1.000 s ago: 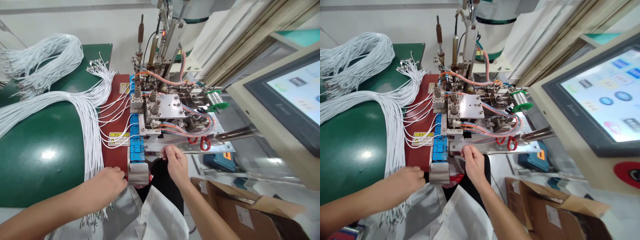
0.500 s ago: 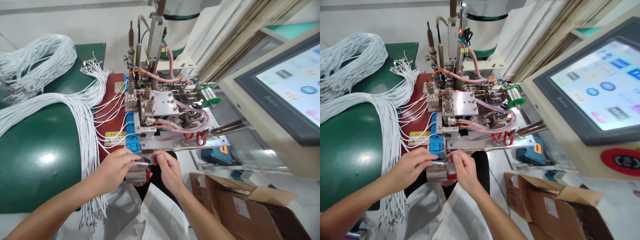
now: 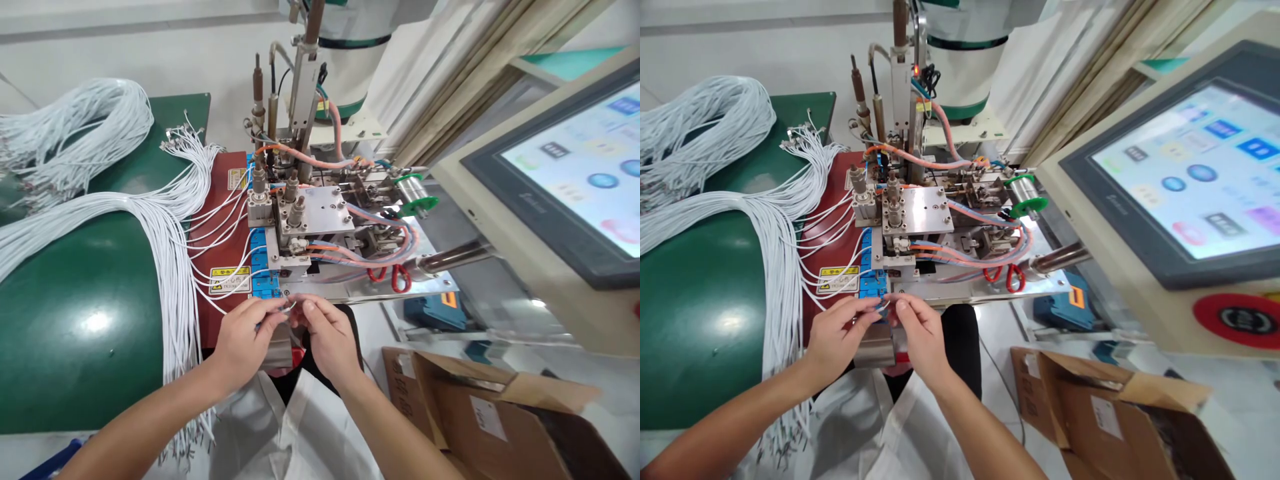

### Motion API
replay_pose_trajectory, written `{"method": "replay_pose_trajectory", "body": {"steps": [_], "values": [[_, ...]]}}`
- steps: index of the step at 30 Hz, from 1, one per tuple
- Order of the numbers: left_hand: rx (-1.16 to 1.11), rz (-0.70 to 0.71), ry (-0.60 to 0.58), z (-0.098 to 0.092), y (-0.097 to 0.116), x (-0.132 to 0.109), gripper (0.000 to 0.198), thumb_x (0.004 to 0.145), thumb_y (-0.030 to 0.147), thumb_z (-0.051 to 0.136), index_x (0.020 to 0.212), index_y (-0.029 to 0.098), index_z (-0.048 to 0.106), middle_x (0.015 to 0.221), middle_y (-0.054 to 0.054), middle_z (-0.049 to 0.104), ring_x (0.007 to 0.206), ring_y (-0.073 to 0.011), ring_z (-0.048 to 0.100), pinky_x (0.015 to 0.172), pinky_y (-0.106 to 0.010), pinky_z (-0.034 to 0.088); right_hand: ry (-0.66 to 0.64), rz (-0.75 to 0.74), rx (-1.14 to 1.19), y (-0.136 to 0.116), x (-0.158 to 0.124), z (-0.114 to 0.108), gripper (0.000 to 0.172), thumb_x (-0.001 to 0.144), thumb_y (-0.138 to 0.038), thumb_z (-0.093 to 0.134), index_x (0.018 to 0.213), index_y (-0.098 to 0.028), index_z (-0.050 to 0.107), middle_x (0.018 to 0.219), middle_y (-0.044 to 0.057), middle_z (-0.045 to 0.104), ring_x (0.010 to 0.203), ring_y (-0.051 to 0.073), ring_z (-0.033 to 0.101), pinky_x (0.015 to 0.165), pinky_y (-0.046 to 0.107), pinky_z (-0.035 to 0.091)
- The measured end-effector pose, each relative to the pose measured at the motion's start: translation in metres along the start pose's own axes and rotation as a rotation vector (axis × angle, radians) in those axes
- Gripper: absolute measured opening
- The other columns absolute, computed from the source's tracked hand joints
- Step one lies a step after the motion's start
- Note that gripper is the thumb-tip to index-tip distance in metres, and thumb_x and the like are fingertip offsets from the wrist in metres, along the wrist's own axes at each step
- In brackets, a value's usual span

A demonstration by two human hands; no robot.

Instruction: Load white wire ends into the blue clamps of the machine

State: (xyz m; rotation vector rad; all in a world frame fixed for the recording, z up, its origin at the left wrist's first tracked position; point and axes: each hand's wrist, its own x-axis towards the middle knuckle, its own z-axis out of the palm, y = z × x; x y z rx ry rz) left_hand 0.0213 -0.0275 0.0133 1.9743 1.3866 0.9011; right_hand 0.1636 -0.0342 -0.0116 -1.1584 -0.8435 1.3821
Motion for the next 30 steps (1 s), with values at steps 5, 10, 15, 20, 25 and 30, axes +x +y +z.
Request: {"method": "replay_pose_trajectory", "body": {"steps": [5, 10, 15, 20, 25, 30], "values": [[-0.058, -0.006, 0.022, 0.000, -0.002, 0.000, 0.017, 0.083, 0.021, 0.051, 0.093, 0.019, 0.064, 0.081, -0.002, 0.067, 0.072, -0.0119, 0.062, 0.069, -0.023, 0.051, 0.008, -0.037, -0.141, -0.007, 0.000, 0.001, 0.015, 0.074, -0.030, 0.057, 0.068, -0.018, 0.063, 0.059, -0.001, 0.055, 0.053, 0.011, 0.049, 0.053, 0.025, 0.042], [-0.008, 0.031, -0.053, -0.002, -0.003, 0.000, 0.017, 0.084, 0.019, 0.048, 0.088, 0.019, 0.065, 0.079, -0.003, 0.066, 0.071, -0.0129, 0.060, 0.066, -0.024, 0.049, -0.145, -0.247, -0.619, -0.027, 0.008, -0.006, 0.014, 0.076, -0.023, 0.054, 0.064, -0.018, 0.061, 0.063, 0.001, 0.058, 0.057, 0.012, 0.052, 0.055, 0.025, 0.042], [0.183, 0.013, -0.294, -0.009, -0.001, 0.003, 0.021, 0.083, 0.014, 0.044, 0.078, 0.017, 0.063, 0.073, -0.003, 0.063, 0.067, -0.0145, 0.057, 0.064, -0.027, 0.046, -0.335, -0.470, -0.973, -0.026, 0.013, -0.008, 0.014, 0.075, -0.017, 0.050, 0.069, -0.019, 0.062, 0.065, 0.003, 0.061, 0.064, 0.015, 0.054, 0.060, 0.027, 0.042], [0.042, -0.123, -0.255, -0.011, 0.000, 0.008, 0.016, 0.081, 0.018, 0.049, 0.086, 0.019, 0.065, 0.079, -0.002, 0.065, 0.071, -0.0138, 0.059, 0.067, -0.025, 0.046, -0.191, -0.433, -0.816, -0.019, 0.013, -0.004, 0.015, 0.077, -0.018, 0.049, 0.066, -0.018, 0.060, 0.064, 0.003, 0.058, 0.061, 0.014, 0.053, 0.059, 0.026, 0.042], [-0.185, -0.280, -0.214, -0.011, 0.000, 0.014, 0.017, 0.080, 0.024, 0.052, 0.079, 0.017, 0.067, 0.076, -0.001, 0.067, 0.072, -0.0132, 0.059, 0.069, -0.024, 0.046, -0.170, -0.304, -0.551, -0.019, 0.014, -0.001, 0.016, 0.078, -0.022, 0.051, 0.065, -0.019, 0.060, 0.063, 0.001, 0.056, 0.059, 0.013, 0.052, 0.058, 0.025, 0.042], [-0.403, -0.432, -0.200, -0.009, -0.004, 0.014, 0.014, 0.077, 0.025, 0.055, 0.075, 0.014, 0.063, 0.070, 0.000, 0.064, 0.063, -0.0111, 0.057, 0.060, -0.021, 0.046, -0.130, -0.118, -0.255, -0.009, 0.012, 0.004, 0.015, 0.078, -0.027, 0.053, 0.067, -0.018, 0.059, 0.065, 0.000, 0.056, 0.058, 0.012, 0.052, 0.054, 0.024, 0.043]]}}
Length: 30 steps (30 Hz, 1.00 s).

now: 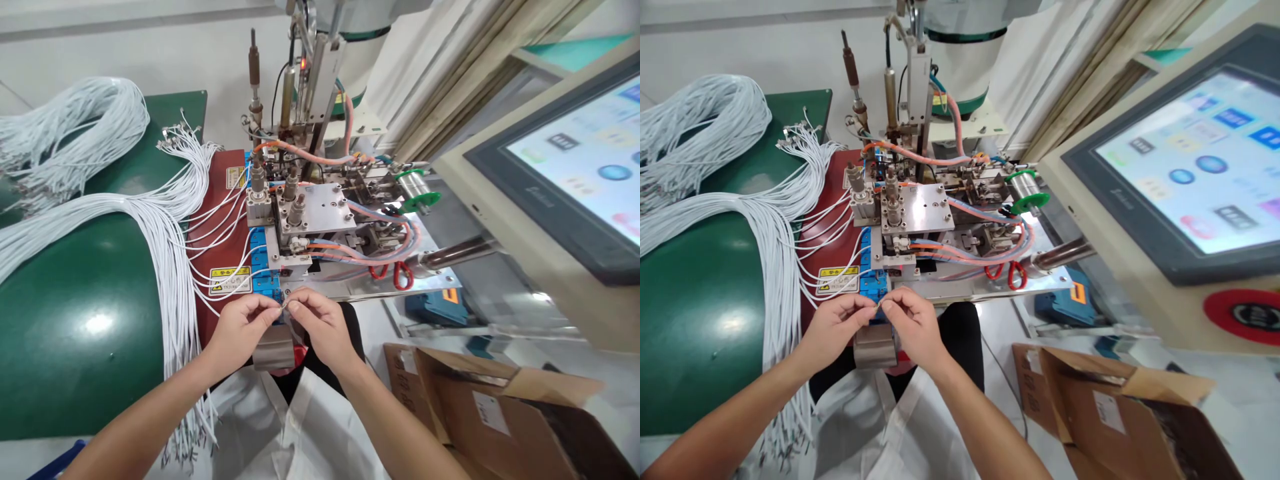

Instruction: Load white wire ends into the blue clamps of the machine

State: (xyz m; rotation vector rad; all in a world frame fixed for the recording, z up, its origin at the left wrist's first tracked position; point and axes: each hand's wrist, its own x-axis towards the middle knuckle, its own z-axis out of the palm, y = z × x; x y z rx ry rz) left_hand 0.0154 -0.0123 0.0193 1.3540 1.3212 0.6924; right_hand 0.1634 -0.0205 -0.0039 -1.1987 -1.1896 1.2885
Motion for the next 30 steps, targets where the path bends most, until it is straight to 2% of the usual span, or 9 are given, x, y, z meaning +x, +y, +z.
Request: {"method": "replay_pose_trajectory", "body": {"steps": [3, 6, 12, 18, 21, 23, 26, 30], "values": [[-0.072, -0.014, 0.029, 0.001, -0.002, -0.001, 0.014, 0.076, 0.027, 0.056, 0.076, 0.014, 0.062, 0.069, 0.000, 0.062, 0.063, -0.0104, 0.056, 0.060, -0.021, 0.045, 0.063, 0.011, 0.007, 0.001, -0.002, 0.005, 0.014, 0.078, -0.027, 0.052, 0.070, -0.018, 0.059, 0.066, 0.001, 0.058, 0.061, 0.013, 0.054, 0.055, 0.024, 0.043], [-0.083, -0.012, 0.053, 0.002, -0.003, -0.002, 0.013, 0.076, 0.026, 0.056, 0.075, 0.014, 0.060, 0.069, 0.000, 0.061, 0.064, -0.0106, 0.055, 0.062, -0.021, 0.045, 0.096, -0.098, -0.145, -0.004, -0.003, 0.005, 0.010, 0.077, -0.023, 0.053, 0.072, -0.018, 0.061, 0.070, 0.003, 0.060, 0.064, 0.014, 0.056, 0.058, 0.025, 0.044], [0.037, 0.049, 0.038, 0.002, -0.007, -0.003, 0.008, 0.075, 0.021, 0.055, 0.073, 0.016, 0.060, 0.070, 0.000, 0.061, 0.065, -0.0111, 0.054, 0.062, -0.021, 0.044, -0.045, -0.332, -0.549, -0.016, 0.002, 0.000, 0.011, 0.078, -0.016, 0.051, 0.069, -0.018, 0.057, 0.066, 0.002, 0.058, 0.064, 0.014, 0.053, 0.062, 0.028, 0.043], [-0.052, 0.032, 0.117, 0.009, -0.008, -0.005, 0.013, 0.079, 0.027, 0.052, 0.072, 0.016, 0.054, 0.068, 0.001, 0.056, 0.062, -0.0096, 0.051, 0.058, -0.019, 0.043, 0.219, -0.307, -0.454, -0.008, -0.003, 0.018, 0.014, 0.079, -0.015, 0.049, 0.065, -0.018, 0.052, 0.061, 0.001, 0.054, 0.058, 0.012, 0.050, 0.056, 0.025, 0.042], [-0.088, 0.013, 0.136, 0.010, -0.008, -0.005, 0.013, 0.080, 0.028, 0.052, 0.074, 0.016, 0.052, 0.068, 0.002, 0.054, 0.060, -0.0090, 0.050, 0.056, -0.019, 0.042, 0.249, -0.338, -0.427, -0.005, -0.003, 0.024, 0.013, 0.078, -0.014, 0.049, 0.067, -0.018, 0.053, 0.063, 0.001, 0.054, 0.060, 0.013, 0.052, 0.056, 0.025, 0.042], [-0.097, 0.006, 0.137, 0.010, -0.008, -0.006, 0.013, 0.080, 0.028, 0.051, 0.075, 0.016, 0.052, 0.068, 0.002, 0.054, 0.059, -0.0086, 0.049, 0.055, -0.019, 0.042, 0.198, -0.385, -0.432, -0.006, -0.001, 0.021, 0.012, 0.079, -0.013, 0.049, 0.069, -0.018, 0.054, 0.066, 0.002, 0.056, 0.062, 0.013, 0.052, 0.058, 0.026, 0.043], [-0.081, 0.009, 0.112, 0.006, -0.008, -0.005, 0.012, 0.080, 0.027, 0.051, 0.075, 0.016, 0.053, 0.068, 0.002, 0.054, 0.057, -0.0081, 0.048, 0.055, -0.019, 0.041, 0.031, -0.434, -0.477, -0.012, 0.005, 0.008, 0.010, 0.079, -0.013, 0.048, 0.073, -0.018, 0.054, 0.069, 0.004, 0.057, 0.066, 0.014, 0.053, 0.062, 0.027, 0.043], [-0.008, 0.012, -0.053, -0.002, -0.008, -0.003, 0.006, 0.076, 0.021, 0.053, 0.073, 0.016, 0.055, 0.067, 0.002, 0.055, 0.060, -0.0087, 0.049, 0.056, -0.019, 0.040, -0.290, -0.388, -0.653, -0.026, 0.013, -0.012, 0.009, 0.077, -0.012, 0.049, 0.073, -0.017, 0.055, 0.066, 0.002, 0.055, 0.063, 0.013, 0.050, 0.058, 0.025, 0.040]]}}
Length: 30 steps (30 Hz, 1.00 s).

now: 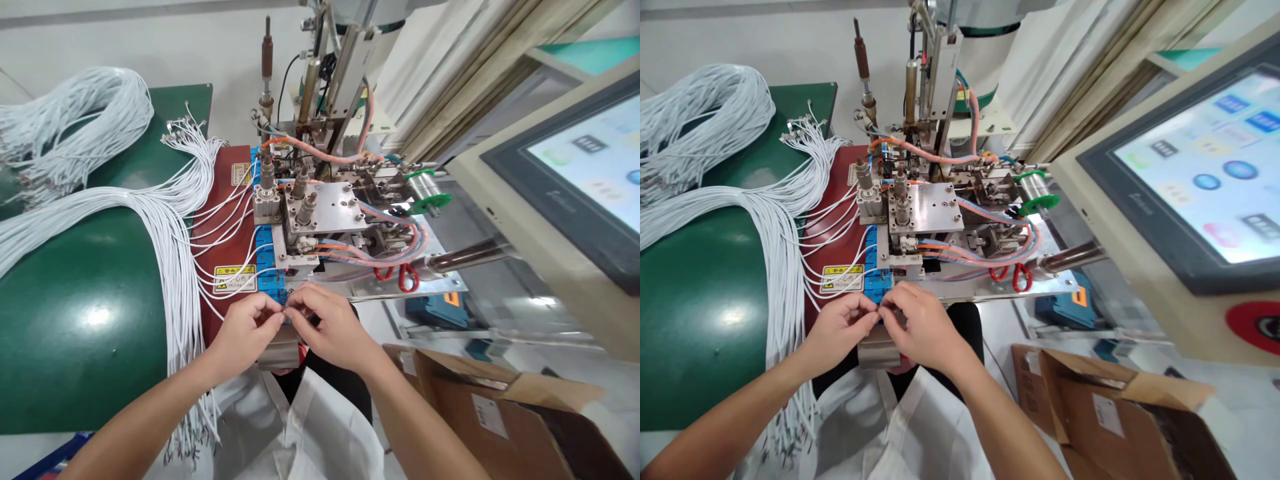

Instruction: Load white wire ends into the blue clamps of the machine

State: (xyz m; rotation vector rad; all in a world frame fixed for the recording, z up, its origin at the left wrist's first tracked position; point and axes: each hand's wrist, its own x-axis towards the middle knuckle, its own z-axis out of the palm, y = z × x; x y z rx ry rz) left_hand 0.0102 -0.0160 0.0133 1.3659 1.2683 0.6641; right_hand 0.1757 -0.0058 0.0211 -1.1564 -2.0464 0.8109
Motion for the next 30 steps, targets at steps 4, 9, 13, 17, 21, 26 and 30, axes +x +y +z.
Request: {"method": "replay_pose_trajectory", "body": {"steps": [4, 9, 13, 17, 21, 26, 30], "values": [[0.011, -0.023, -0.125, -0.005, 0.004, 0.002, 0.008, 0.075, 0.019, 0.053, 0.068, 0.015, 0.055, 0.061, 0.004, 0.053, 0.055, -0.0074, 0.046, 0.052, -0.018, 0.037, -0.060, 0.060, 0.024, -0.002, 0.000, -0.001, 0.011, 0.074, -0.012, 0.051, 0.065, -0.018, 0.054, 0.061, 0.000, 0.052, 0.059, 0.012, 0.048, 0.055, 0.023, 0.037], [-0.149, -0.065, 0.054, -0.001, 0.009, 0.000, 0.013, 0.078, 0.026, 0.053, 0.071, 0.016, 0.051, 0.055, 0.005, 0.050, 0.050, -0.0065, 0.047, 0.050, -0.017, 0.038, 0.310, 0.298, 0.257, -0.005, -0.007, 0.028, 0.018, 0.078, -0.018, 0.049, 0.060, -0.018, 0.048, 0.056, -0.002, 0.049, 0.051, 0.010, 0.045, 0.050, 0.022, 0.037], [-0.189, -0.086, 0.079, 0.001, 0.006, 0.000, 0.013, 0.078, 0.027, 0.054, 0.072, 0.015, 0.052, 0.053, 0.005, 0.052, 0.049, -0.0066, 0.048, 0.050, -0.017, 0.039, 0.347, 0.220, 0.254, -0.005, -0.011, 0.034, 0.017, 0.076, -0.016, 0.051, 0.059, -0.018, 0.051, 0.059, -0.001, 0.052, 0.055, 0.011, 0.048, 0.052, 0.023, 0.039], [-0.167, -0.102, 0.054, 0.001, 0.004, 0.001, 0.014, 0.078, 0.028, 0.054, 0.073, 0.015, 0.054, 0.053, 0.005, 0.051, 0.048, -0.0065, 0.047, 0.047, -0.017, 0.038, 0.329, 0.267, 0.297, 0.002, -0.011, 0.028, 0.010, 0.077, -0.019, 0.052, 0.068, -0.019, 0.057, 0.065, 0.000, 0.055, 0.058, 0.012, 0.051, 0.055, 0.024, 0.042], [-0.174, -0.113, -0.002, 0.001, 0.003, 0.002, 0.012, 0.078, 0.027, 0.053, 0.073, 0.015, 0.053, 0.053, 0.005, 0.049, 0.047, -0.0061, 0.045, 0.044, -0.016, 0.034, 0.261, 0.278, 0.416, 0.010, -0.010, 0.024, 0.008, 0.076, -0.023, 0.055, 0.074, -0.018, 0.062, 0.073, 0.003, 0.060, 0.066, 0.014, 0.056, 0.058, 0.025, 0.045], [-0.174, -0.101, -0.041, 0.000, 0.002, 0.002, 0.012, 0.077, 0.025, 0.055, 0.072, 0.015, 0.053, 0.055, 0.005, 0.049, 0.048, -0.0061, 0.046, 0.045, -0.017, 0.035, 0.204, 0.376, 0.455, 0.006, -0.008, 0.025, 0.014, 0.075, -0.024, 0.056, 0.063, -0.017, 0.057, 0.061, -0.001, 0.053, 0.054, 0.010, 0.048, 0.049, 0.022, 0.040], [-0.187, -0.055, 0.074, 0.001, 0.002, 0.002, 0.017, 0.078, 0.030, 0.054, 0.073, 0.015, 0.053, 0.056, 0.004, 0.051, 0.050, -0.0071, 0.048, 0.049, -0.019, 0.040, 0.350, 0.477, 0.551, -0.003, -0.010, 0.034, 0.016, 0.076, -0.026, 0.055, 0.063, -0.017, 0.054, 0.060, -0.002, 0.051, 0.053, 0.010, 0.046, 0.049, 0.022, 0.039]]}}
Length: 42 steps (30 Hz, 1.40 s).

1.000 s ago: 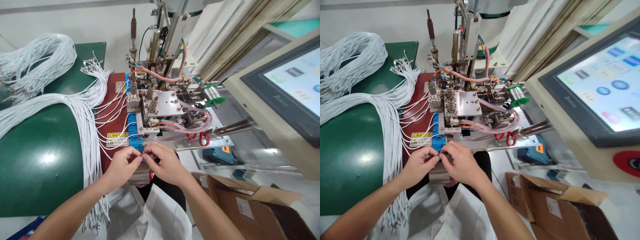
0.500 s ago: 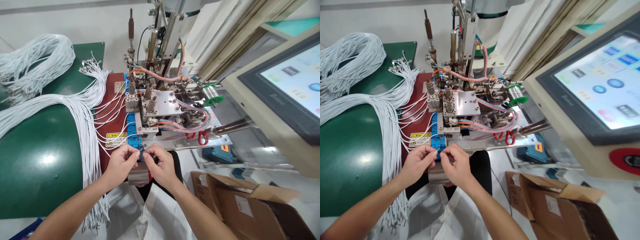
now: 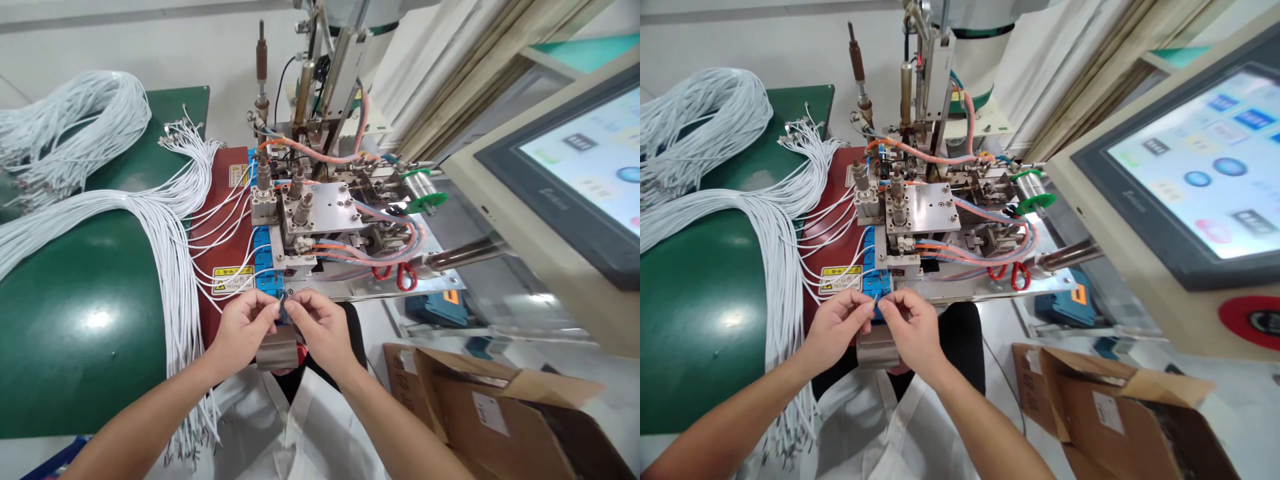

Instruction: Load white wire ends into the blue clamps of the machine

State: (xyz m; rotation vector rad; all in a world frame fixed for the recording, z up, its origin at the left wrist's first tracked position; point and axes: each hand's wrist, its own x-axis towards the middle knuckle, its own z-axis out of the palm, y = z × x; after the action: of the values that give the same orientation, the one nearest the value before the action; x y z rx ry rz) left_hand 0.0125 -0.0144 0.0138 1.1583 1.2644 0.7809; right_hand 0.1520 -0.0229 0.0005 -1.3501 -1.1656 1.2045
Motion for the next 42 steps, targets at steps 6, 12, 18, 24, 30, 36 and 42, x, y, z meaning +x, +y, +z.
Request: {"method": "replay_pose_trajectory", "body": {"steps": [6, 12, 18, 24, 30, 36, 42], "values": [[0.018, -0.020, -0.014, 0.000, 0.000, -0.001, 0.015, 0.078, 0.030, 0.054, 0.075, 0.015, 0.054, 0.055, 0.004, 0.050, 0.050, -0.0069, 0.047, 0.049, -0.018, 0.039, 0.047, -0.116, -0.092, 0.005, -0.001, -0.002, 0.012, 0.075, -0.021, 0.055, 0.064, -0.018, 0.056, 0.062, 0.000, 0.053, 0.059, 0.012, 0.049, 0.056, 0.025, 0.041], [0.042, -0.006, -0.057, 0.001, 0.000, -0.001, 0.014, 0.078, 0.028, 0.053, 0.074, 0.015, 0.053, 0.055, 0.005, 0.049, 0.050, -0.0071, 0.046, 0.051, -0.019, 0.039, -0.031, -0.145, -0.027, 0.005, 0.005, -0.005, 0.007, 0.074, -0.022, 0.058, 0.069, -0.018, 0.061, 0.070, 0.002, 0.059, 0.065, 0.014, 0.056, 0.058, 0.026, 0.045], [0.078, 0.051, 0.013, 0.002, -0.003, -0.002, 0.016, 0.080, 0.029, 0.052, 0.075, 0.015, 0.055, 0.058, 0.003, 0.051, 0.052, -0.0079, 0.048, 0.052, -0.019, 0.041, 0.035, -0.179, -0.157, 0.005, -0.001, 0.000, 0.014, 0.077, -0.022, 0.054, 0.064, -0.018, 0.056, 0.064, 0.001, 0.055, 0.059, 0.012, 0.052, 0.057, 0.026, 0.043], [0.254, 0.180, 0.039, 0.002, -0.005, -0.002, 0.011, 0.079, 0.024, 0.051, 0.076, 0.016, 0.059, 0.069, -0.001, 0.059, 0.063, -0.0112, 0.054, 0.060, -0.022, 0.044, -0.035, -0.125, -0.100, 0.002, 0.004, -0.006, 0.006, 0.074, -0.022, 0.054, 0.073, -0.018, 0.059, 0.066, 0.000, 0.057, 0.057, 0.012, 0.052, 0.052, 0.024, 0.044], [0.330, 0.194, 0.031, 0.001, -0.006, -0.001, 0.012, 0.081, 0.024, 0.050, 0.077, 0.016, 0.059, 0.073, -0.001, 0.061, 0.068, -0.0126, 0.057, 0.067, -0.023, 0.045, -0.007, -0.128, -0.184, 0.003, 0.002, -0.007, 0.011, 0.075, -0.022, 0.056, 0.065, -0.018, 0.059, 0.062, 0.000, 0.059, 0.057, 0.013, 0.054, 0.055, 0.026, 0.044], [0.544, 0.250, 0.020, -0.008, -0.001, 0.002, 0.015, 0.081, 0.027, 0.052, 0.091, 0.020, 0.061, 0.079, -0.001, 0.062, 0.073, -0.0146, 0.057, 0.071, -0.026, 0.044, 0.008, -0.282, -0.426, 0.011, 0.006, -0.013, 0.013, 0.078, -0.021, 0.052, 0.065, -0.019, 0.056, 0.066, 0.002, 0.060, 0.064, 0.014, 0.055, 0.063, 0.027, 0.044], [0.791, 0.343, -0.056, -0.021, -0.005, 0.011, 0.019, 0.084, 0.018, 0.042, 0.090, 0.020, 0.061, 0.088, -0.004, 0.059, 0.083, -0.0171, 0.055, 0.077, -0.032, 0.043, -0.049, -0.130, -0.456, 0.032, 0.012, -0.014, 0.014, 0.082, -0.023, 0.044, 0.075, -0.019, 0.055, 0.068, 0.002, 0.061, 0.061, 0.015, 0.055, 0.058, 0.025, 0.043]]}}
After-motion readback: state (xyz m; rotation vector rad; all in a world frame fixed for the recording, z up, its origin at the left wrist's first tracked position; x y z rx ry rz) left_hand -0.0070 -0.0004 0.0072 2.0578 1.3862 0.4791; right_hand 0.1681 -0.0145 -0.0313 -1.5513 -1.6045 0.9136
